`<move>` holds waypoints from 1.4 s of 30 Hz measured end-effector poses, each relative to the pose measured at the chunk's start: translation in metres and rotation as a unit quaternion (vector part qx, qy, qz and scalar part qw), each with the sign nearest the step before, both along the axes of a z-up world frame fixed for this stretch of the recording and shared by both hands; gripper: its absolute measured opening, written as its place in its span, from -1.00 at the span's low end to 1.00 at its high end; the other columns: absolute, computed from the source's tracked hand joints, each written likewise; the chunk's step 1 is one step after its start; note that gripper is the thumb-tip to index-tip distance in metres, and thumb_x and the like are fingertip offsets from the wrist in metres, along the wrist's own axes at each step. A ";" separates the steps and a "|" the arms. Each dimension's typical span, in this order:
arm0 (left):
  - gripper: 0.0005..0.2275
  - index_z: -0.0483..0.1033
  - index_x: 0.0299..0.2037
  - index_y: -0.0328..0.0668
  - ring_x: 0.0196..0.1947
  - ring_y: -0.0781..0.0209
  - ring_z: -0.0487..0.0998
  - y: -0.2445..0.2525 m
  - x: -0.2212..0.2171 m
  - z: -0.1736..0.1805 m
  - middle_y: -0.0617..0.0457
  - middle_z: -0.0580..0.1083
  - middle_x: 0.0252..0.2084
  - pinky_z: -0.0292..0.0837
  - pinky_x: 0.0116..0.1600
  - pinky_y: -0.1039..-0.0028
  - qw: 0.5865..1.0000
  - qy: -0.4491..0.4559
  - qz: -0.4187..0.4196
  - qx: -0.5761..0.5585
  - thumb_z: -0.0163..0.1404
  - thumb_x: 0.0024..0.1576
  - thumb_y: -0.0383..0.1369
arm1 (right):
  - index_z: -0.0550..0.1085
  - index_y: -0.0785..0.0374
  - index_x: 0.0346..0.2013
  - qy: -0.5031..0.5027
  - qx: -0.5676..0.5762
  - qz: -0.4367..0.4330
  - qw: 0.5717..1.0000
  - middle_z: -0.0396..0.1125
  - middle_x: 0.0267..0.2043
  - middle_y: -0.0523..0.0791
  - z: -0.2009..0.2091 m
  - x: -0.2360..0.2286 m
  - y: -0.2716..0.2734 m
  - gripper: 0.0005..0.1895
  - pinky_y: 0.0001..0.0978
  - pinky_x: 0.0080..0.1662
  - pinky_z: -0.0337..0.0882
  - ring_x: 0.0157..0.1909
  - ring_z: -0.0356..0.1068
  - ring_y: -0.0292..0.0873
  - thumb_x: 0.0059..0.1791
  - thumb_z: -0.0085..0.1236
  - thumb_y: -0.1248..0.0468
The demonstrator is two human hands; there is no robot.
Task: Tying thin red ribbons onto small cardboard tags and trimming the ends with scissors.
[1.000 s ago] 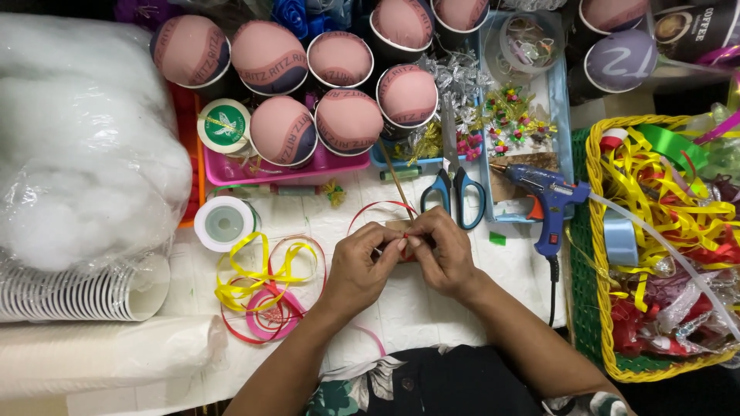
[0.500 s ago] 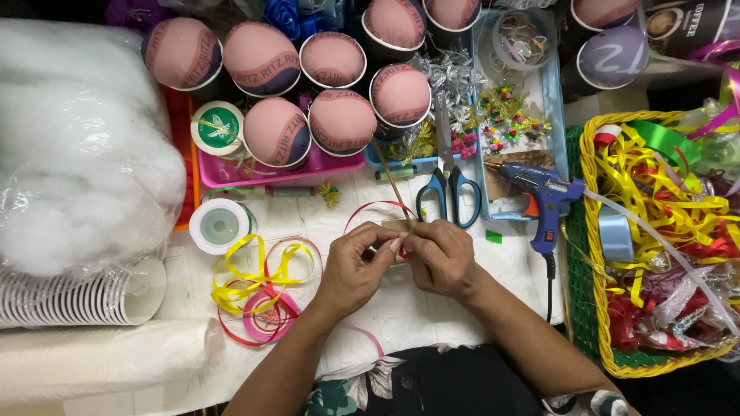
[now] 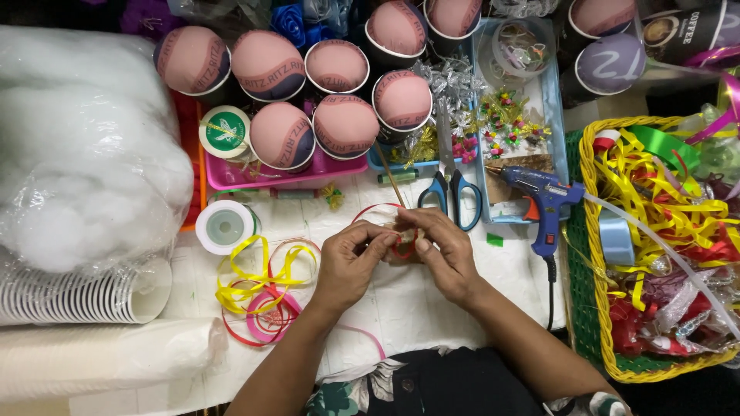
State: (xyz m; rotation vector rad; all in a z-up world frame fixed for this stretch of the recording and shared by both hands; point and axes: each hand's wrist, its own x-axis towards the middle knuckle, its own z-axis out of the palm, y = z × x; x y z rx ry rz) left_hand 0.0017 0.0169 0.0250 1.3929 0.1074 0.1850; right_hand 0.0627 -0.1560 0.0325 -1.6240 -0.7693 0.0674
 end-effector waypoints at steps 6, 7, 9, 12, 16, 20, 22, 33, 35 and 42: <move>-0.88 0.65 -0.26 -0.42 -0.48 0.30 0.54 -0.004 0.000 -0.002 -0.05 0.50 -0.48 0.52 -0.32 0.52 0.999 0.008 0.020 -0.025 0.11 0.22 -0.47 | 0.59 0.40 -0.14 0.022 -0.079 0.024 0.996 0.40 -0.33 0.03 0.004 0.003 0.003 -0.78 -0.26 -0.35 0.36 -0.41 0.33 -0.11 0.06 0.09 0.30; -0.88 0.65 -0.26 -0.42 -0.48 0.30 0.54 -0.004 0.000 -0.006 -0.05 0.50 -0.48 0.52 -0.32 0.52 0.999 0.008 0.019 -0.025 0.11 0.22 -0.47 | 0.59 0.40 -0.14 0.022 -0.079 0.024 0.996 0.40 -0.33 0.03 0.001 0.004 0.002 -0.78 -0.26 -0.35 0.36 -0.41 0.33 -0.11 0.06 0.09 0.30; -0.88 0.65 -0.26 -0.40 -0.49 0.29 0.57 -0.004 -0.001 -0.014 -0.07 0.55 -0.44 0.50 -0.38 0.58 0.998 0.048 0.006 -0.049 0.11 0.22 -0.45 | 0.57 0.32 -0.30 -0.002 -0.096 -0.005 0.995 0.36 -0.43 -0.03 -0.003 0.005 -0.001 -0.81 -0.27 -0.40 0.31 -0.48 0.30 -0.12 0.09 0.08 0.28; -0.87 0.65 -0.25 -0.37 -0.47 0.30 0.58 -0.003 -0.002 -0.021 -0.06 0.56 -0.43 0.48 -0.38 0.60 0.995 0.069 0.005 -0.069 0.12 0.22 -0.42 | 0.55 0.27 -0.36 -0.001 -0.096 -0.004 0.995 0.36 -0.44 -0.06 -0.003 0.006 -0.001 -0.81 -0.30 -0.40 0.30 -0.48 0.30 -0.13 0.09 0.08 0.28; -0.89 0.65 -0.25 -0.34 -0.45 0.30 0.58 -0.002 -0.001 -0.019 -0.07 0.59 -0.35 0.48 -0.38 0.60 0.996 0.065 0.015 -0.064 0.12 0.22 -0.43 | 0.56 0.28 -0.39 0.006 -0.073 0.005 0.997 0.37 -0.44 -0.05 -0.005 0.008 -0.004 -0.80 -0.28 -0.36 0.35 -0.47 0.32 -0.12 0.09 0.07 0.32; -0.88 0.63 -0.24 -0.36 -0.43 0.31 0.57 -0.002 -0.001 -0.022 -0.07 0.60 -0.33 0.48 -0.37 0.62 0.996 0.066 0.026 -0.050 0.10 0.23 -0.42 | 0.57 0.27 -0.40 0.012 -0.056 -0.013 0.998 0.40 -0.43 -0.07 -0.004 0.012 -0.008 -0.81 -0.33 -0.35 0.33 -0.46 0.30 -0.17 0.08 0.09 0.35; -0.87 0.63 -0.24 -0.36 -0.44 0.31 0.56 -0.002 -0.001 -0.020 -0.07 0.59 -0.34 0.48 -0.37 0.62 0.996 0.065 0.027 -0.049 0.09 0.24 -0.42 | 0.58 0.27 -0.40 0.010 -0.046 -0.018 0.999 0.41 -0.42 -0.07 -0.004 0.014 -0.013 -0.80 -0.34 -0.35 0.33 -0.46 0.30 -0.18 0.08 0.09 0.34; -0.87 0.60 -0.28 -0.31 -0.40 0.33 0.54 0.003 0.000 -0.033 -0.07 0.59 -0.31 0.48 -0.31 0.62 0.997 0.039 0.025 -0.063 0.08 0.25 -0.41 | 0.62 0.39 -0.09 -0.015 -0.042 -0.093 0.995 0.49 -0.21 0.06 0.015 0.023 -0.021 -0.78 -0.33 -0.22 0.42 -0.20 0.48 -0.09 0.11 0.04 0.39; -0.87 0.59 -0.28 -0.32 -0.36 0.34 0.53 0.002 -0.001 -0.015 -0.09 0.59 -0.26 0.47 -0.28 0.62 0.997 0.027 0.025 -0.071 0.08 0.25 -0.41 | 0.62 0.37 -0.06 -0.012 -0.048 -0.099 0.994 0.49 -0.19 0.05 0.024 0.021 -0.025 -0.77 -0.34 -0.21 0.43 -0.19 0.47 -0.12 0.11 0.03 0.38; -0.83 0.59 -0.26 -0.35 -0.06 0.28 0.51 0.003 -0.002 0.062 -0.18 0.51 0.04 0.52 -0.07 0.54 0.996 -0.037 -0.009 -0.085 0.07 0.25 -0.36 | 0.64 0.38 -0.27 0.025 -0.009 0.019 0.999 0.49 -0.35 0.04 0.085 0.021 -0.017 -0.67 -0.36 -0.34 0.49 -0.37 0.42 -0.15 0.11 -0.03 0.23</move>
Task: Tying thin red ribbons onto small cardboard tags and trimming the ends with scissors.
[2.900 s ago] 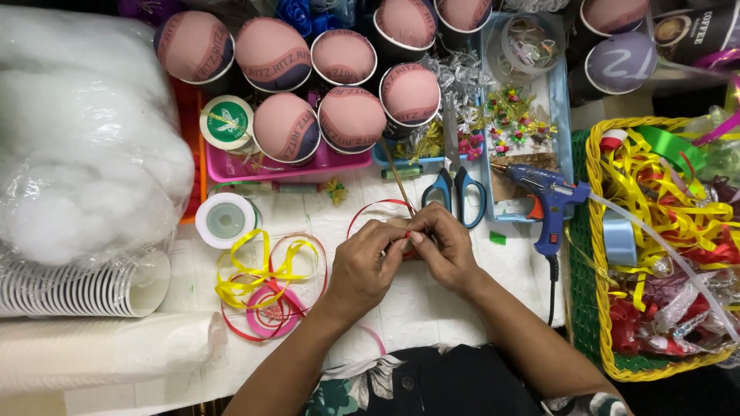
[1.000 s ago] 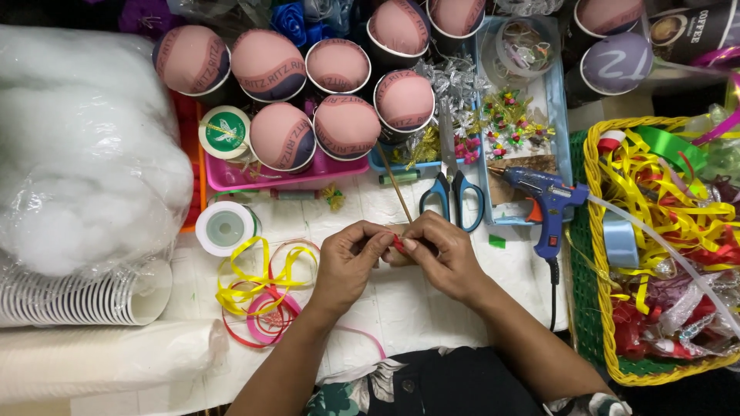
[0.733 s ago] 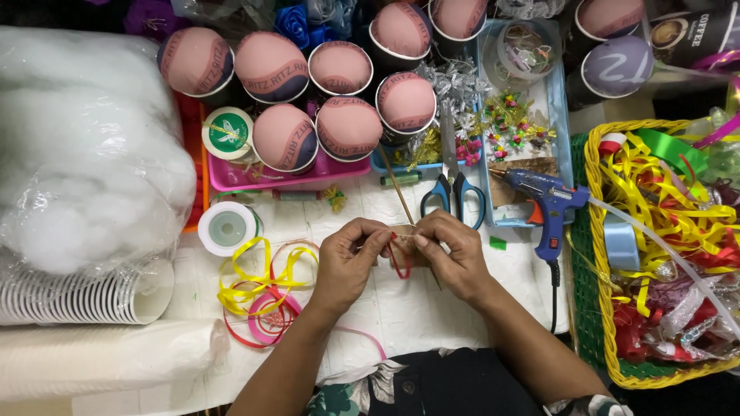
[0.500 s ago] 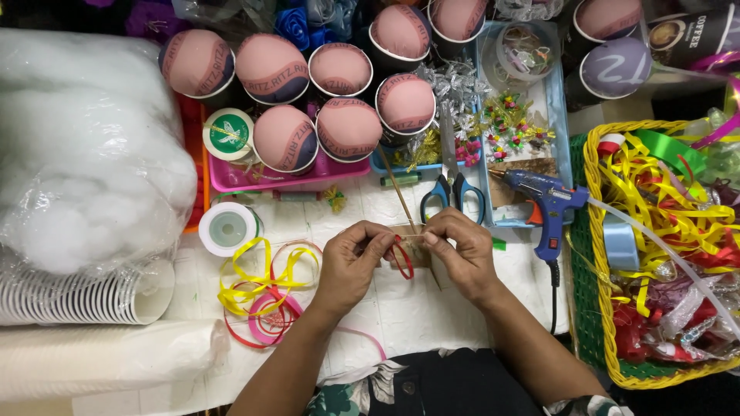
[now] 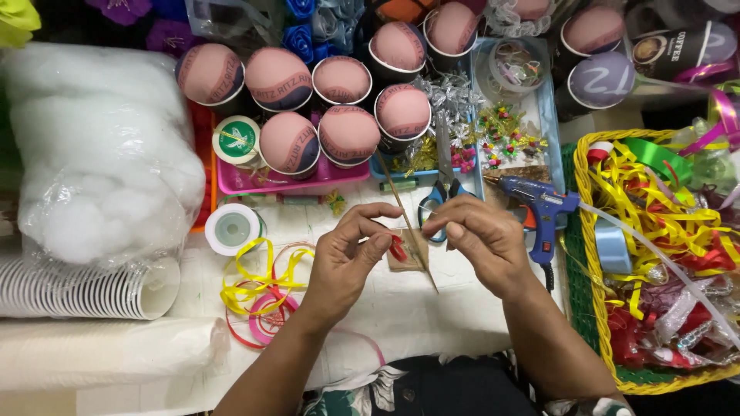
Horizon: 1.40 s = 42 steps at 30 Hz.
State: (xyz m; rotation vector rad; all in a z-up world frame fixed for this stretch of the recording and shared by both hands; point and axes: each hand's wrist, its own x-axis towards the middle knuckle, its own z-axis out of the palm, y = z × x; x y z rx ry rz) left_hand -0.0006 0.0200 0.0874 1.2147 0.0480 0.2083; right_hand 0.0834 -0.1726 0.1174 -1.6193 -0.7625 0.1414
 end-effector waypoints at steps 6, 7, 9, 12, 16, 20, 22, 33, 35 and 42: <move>-0.80 0.55 -0.28 -0.40 -0.19 0.21 0.57 -0.003 0.017 0.057 -0.32 0.46 0.13 0.59 -0.17 0.52 0.983 -0.130 -0.036 -0.121 0.07 0.26 -0.34 | 0.55 0.43 -0.50 -0.012 0.129 0.076 0.989 0.36 -0.53 0.05 0.046 0.016 0.019 -0.59 -0.44 -0.43 0.43 -0.51 0.35 -0.18 0.07 -0.06 0.20; -0.80 0.55 -0.28 -0.40 -0.19 0.21 0.57 -0.004 0.022 0.061 -0.32 0.46 0.13 0.59 -0.17 0.52 0.983 -0.136 -0.037 -0.116 0.07 0.26 -0.34 | 0.55 0.43 -0.50 -0.019 0.133 0.077 0.988 0.36 -0.53 0.05 0.053 0.017 0.023 -0.59 -0.44 -0.43 0.43 -0.51 0.35 -0.18 0.07 -0.06 0.20; -0.78 0.53 -0.27 -0.42 -0.17 0.22 0.59 -0.006 0.033 0.069 -0.31 0.45 0.17 0.59 -0.17 0.57 0.968 -0.174 -0.046 -0.175 0.05 0.28 -0.34 | 0.52 0.42 -0.57 -0.010 0.165 0.090 0.982 0.33 -0.60 0.02 0.067 0.019 0.030 -0.56 -0.45 -0.43 0.41 -0.54 0.31 -0.21 0.07 -0.05 0.18; -0.77 0.47 -0.25 -0.56 -0.22 0.10 0.64 -0.011 0.044 0.073 -0.44 0.45 0.12 0.64 -0.23 0.52 0.951 -0.186 -0.065 -0.240 0.04 0.28 -0.39 | 0.46 0.41 -0.63 -0.030 0.187 0.087 0.978 0.27 -0.67 -0.01 0.075 0.025 0.040 -0.55 -0.46 -0.42 0.32 -0.57 0.24 -0.18 0.07 -0.05 0.21; -0.79 0.46 -0.24 -0.61 -0.26 -0.02 0.65 -0.015 0.058 0.062 -0.48 0.49 -0.07 0.65 -0.23 0.48 0.946 -0.196 -0.066 -0.251 0.00 0.28 -0.45 | 0.47 0.44 -0.59 -0.002 0.210 0.083 0.974 0.27 -0.62 0.04 0.066 0.032 0.039 -0.57 -0.43 -0.43 0.34 -0.56 0.25 -0.20 0.07 -0.04 0.21; -0.83 0.46 -0.24 -0.63 -0.32 -0.03 0.64 -0.016 0.062 0.056 -0.46 0.51 -0.22 0.65 -0.23 0.40 0.952 -0.179 -0.040 -0.245 0.01 0.26 -0.50 | 0.41 0.47 -0.32 0.030 0.223 0.054 0.973 0.29 -0.51 0.04 0.045 0.036 0.036 -0.76 -0.50 -0.40 0.33 -0.51 0.32 -0.24 0.08 0.02 0.28; -0.83 0.47 -0.25 -0.64 -0.34 -0.05 0.65 -0.016 0.063 0.052 -0.47 0.51 -0.25 0.66 -0.25 0.36 0.955 -0.167 -0.034 -0.244 0.03 0.25 -0.52 | 0.36 0.49 -0.13 0.037 0.206 0.046 0.977 0.31 -0.46 0.03 0.043 0.036 0.033 -0.80 -0.53 -0.38 0.32 -0.50 0.31 -0.27 0.09 0.02 0.33; -0.84 0.55 -0.26 -0.55 -0.36 0.11 0.64 -0.006 0.061 0.061 -0.34 0.57 -0.25 0.67 -0.24 0.40 0.987 -0.102 0.028 -0.124 0.11 0.20 -0.47 | 0.52 0.26 -0.34 -0.218 -0.065 -0.090 0.970 0.19 -0.61 -0.10 0.067 0.037 0.030 -0.82 -0.37 -0.48 0.28 -0.63 0.16 -0.14 0.10 -0.02 0.40; -0.84 0.56 -0.26 -0.53 -0.35 0.15 0.63 -0.003 0.062 0.058 -0.30 0.57 -0.24 0.66 -0.23 0.43 0.989 -0.101 0.034 -0.105 0.10 0.21 -0.47 | 0.53 0.29 -0.25 -0.209 -0.048 -0.107 0.971 0.18 -0.62 -0.12 0.062 0.037 0.024 -0.85 -0.40 -0.48 0.28 -0.64 0.16 -0.19 0.10 -0.03 0.43; -0.86 0.60 -0.27 -0.47 -0.33 0.24 0.60 -0.006 0.066 0.055 -0.20 0.57 -0.32 0.62 -0.16 0.43 0.993 -0.103 0.024 -0.045 0.11 0.22 -0.46 | 0.62 0.33 -0.24 -0.251 -0.006 -0.156 0.955 0.27 -0.55 -0.09 0.075 0.030 0.029 -0.75 -0.40 -0.41 0.38 -0.56 0.22 -0.19 0.05 -0.02 0.57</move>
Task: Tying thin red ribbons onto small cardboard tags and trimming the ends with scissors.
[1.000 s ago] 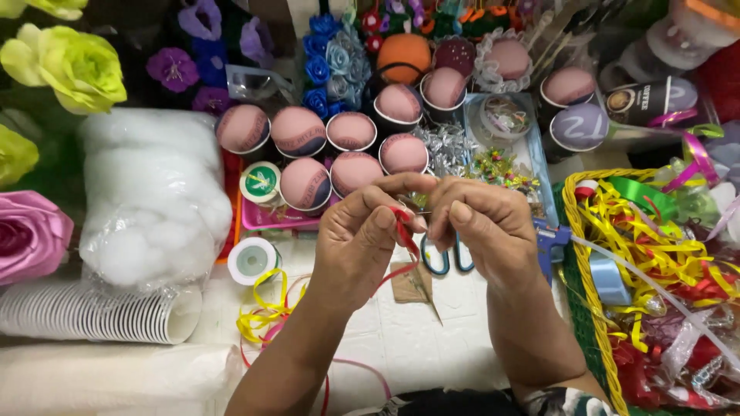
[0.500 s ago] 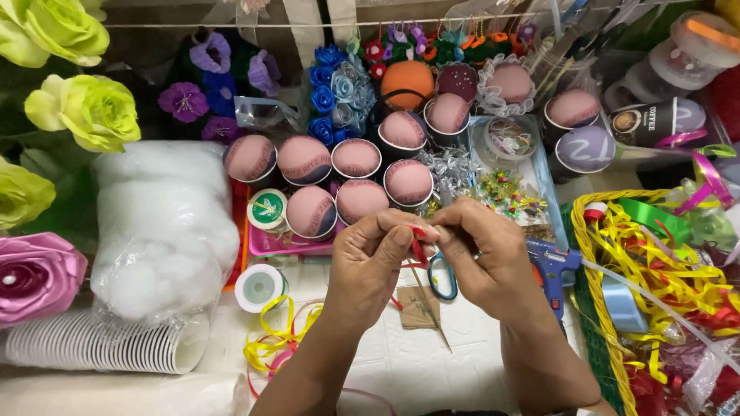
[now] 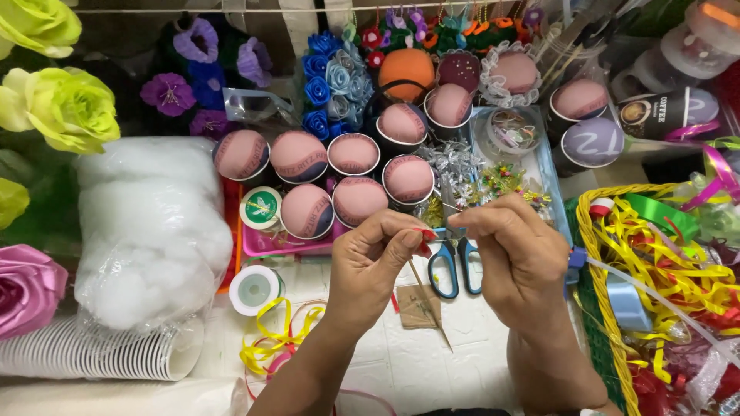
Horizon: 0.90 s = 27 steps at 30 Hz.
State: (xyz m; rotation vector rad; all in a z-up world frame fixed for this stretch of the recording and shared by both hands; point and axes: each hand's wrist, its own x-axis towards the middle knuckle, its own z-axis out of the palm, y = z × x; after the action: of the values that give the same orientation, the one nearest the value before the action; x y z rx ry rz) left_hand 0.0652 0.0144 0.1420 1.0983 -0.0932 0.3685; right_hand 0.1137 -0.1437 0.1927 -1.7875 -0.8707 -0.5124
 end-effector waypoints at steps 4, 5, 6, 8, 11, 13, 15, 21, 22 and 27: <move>-0.87 0.61 -0.26 -0.47 -0.34 0.25 0.60 0.000 0.001 -0.002 -0.18 0.57 -0.33 0.62 -0.15 0.43 1.000 0.007 -0.009 0.010 0.11 0.21 -0.47 | 0.62 0.35 -0.28 -0.033 -0.021 0.009 0.999 0.32 -0.46 -0.07 0.005 -0.001 0.003 -0.82 -0.42 -0.39 0.42 -0.54 0.29 -0.17 0.02 0.08 0.55; -0.88 0.62 -0.26 -0.46 -0.34 0.25 0.60 0.000 0.001 -0.002 -0.17 0.56 -0.34 0.62 -0.16 0.43 0.999 0.002 -0.009 0.033 0.12 0.20 -0.47 | 0.62 0.31 -0.27 -0.033 -0.023 0.009 0.999 0.35 -0.42 -0.07 0.002 -0.002 0.003 -0.86 -0.42 -0.39 0.43 -0.54 0.30 -0.19 0.01 0.12 0.48; -0.89 0.62 -0.25 -0.45 -0.35 0.25 0.59 0.001 0.001 -0.001 -0.16 0.55 -0.36 0.61 -0.16 0.44 0.998 -0.003 -0.008 0.055 0.13 0.19 -0.48 | 0.62 0.28 -0.26 -0.032 -0.026 0.008 0.999 0.38 -0.37 -0.07 0.000 -0.003 0.003 -0.89 -0.42 -0.40 0.44 -0.53 0.31 -0.21 0.00 0.15 0.42; -0.90 0.64 -0.26 -0.42 -0.34 0.25 0.60 0.003 0.000 0.002 -0.14 0.57 -0.35 0.60 -0.15 0.43 0.997 -0.007 -0.001 0.079 0.15 0.18 -0.47 | 0.61 0.28 -0.28 -0.041 -0.025 0.004 0.999 0.37 -0.37 -0.06 -0.006 -0.003 0.003 -0.92 -0.41 -0.40 0.45 -0.53 0.32 -0.18 -0.02 0.18 0.42; -0.91 0.67 -0.27 -0.36 -0.32 0.28 0.60 0.004 0.000 0.004 -0.11 0.59 -0.33 0.58 -0.14 0.44 0.992 -0.018 0.015 0.122 0.18 0.15 -0.46 | 0.59 0.28 -0.32 -0.059 -0.024 0.004 0.998 0.36 -0.37 -0.05 -0.009 -0.001 0.004 -0.95 -0.41 -0.42 0.46 -0.55 0.32 -0.17 -0.04 0.22 0.44; -0.91 0.68 -0.27 -0.34 -0.31 0.29 0.60 0.005 -0.001 0.005 -0.10 0.60 -0.33 0.58 -0.14 0.44 0.989 -0.024 0.023 0.141 0.19 0.14 -0.45 | 0.58 0.29 -0.34 -0.068 -0.024 0.008 0.997 0.35 -0.38 -0.05 -0.009 0.000 0.005 -0.95 -0.42 -0.44 0.45 -0.57 0.32 -0.18 -0.05 0.22 0.47; -0.91 0.69 -0.28 -0.31 -0.34 0.28 0.61 0.005 -0.002 0.008 -0.10 0.61 -0.34 0.58 -0.15 0.44 0.984 -0.039 0.044 0.170 0.21 0.13 -0.44 | 0.56 0.30 -0.34 -0.083 -0.027 0.019 0.996 0.34 -0.40 -0.04 -0.006 -0.001 0.006 -0.92 -0.40 -0.46 0.43 -0.61 0.28 -0.15 -0.01 0.14 0.47; -0.92 0.70 -0.30 -0.29 -0.34 0.24 0.62 0.007 0.000 0.006 -0.08 0.61 -0.36 0.56 -0.15 0.43 0.981 -0.054 0.037 0.184 0.19 0.14 -0.43 | 0.53 0.29 -0.35 -0.080 -0.021 0.039 0.996 0.33 -0.40 -0.05 -0.009 -0.003 0.007 -0.89 -0.40 -0.49 0.40 -0.64 0.22 -0.16 0.02 0.09 0.48; -0.92 0.70 -0.30 -0.29 -0.34 0.24 0.62 0.008 0.000 0.008 -0.08 0.61 -0.36 0.56 -0.15 0.43 0.981 -0.054 0.037 0.184 0.19 0.14 -0.43 | 0.53 0.29 -0.35 -0.080 -0.021 0.039 0.996 0.33 -0.40 -0.05 -0.008 -0.002 0.008 -0.89 -0.40 -0.49 0.40 -0.64 0.22 -0.16 0.02 0.09 0.48; -0.91 0.69 -0.32 -0.30 -0.36 0.23 0.63 0.012 0.002 0.005 -0.07 0.62 -0.38 0.56 -0.16 0.44 0.979 -0.060 0.044 0.192 0.17 0.16 -0.44 | 0.58 0.27 -0.35 -0.102 -0.027 0.030 0.994 0.38 -0.41 -0.06 0.001 -0.006 0.013 -0.88 -0.41 -0.46 0.45 -0.63 0.29 -0.13 -0.01 0.12 0.49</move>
State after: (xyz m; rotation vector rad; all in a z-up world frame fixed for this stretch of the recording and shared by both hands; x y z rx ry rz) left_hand 0.0673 0.0264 0.1467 1.4651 -0.2301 0.5093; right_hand 0.1080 -0.1306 0.1937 -1.7735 -1.0853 -0.6444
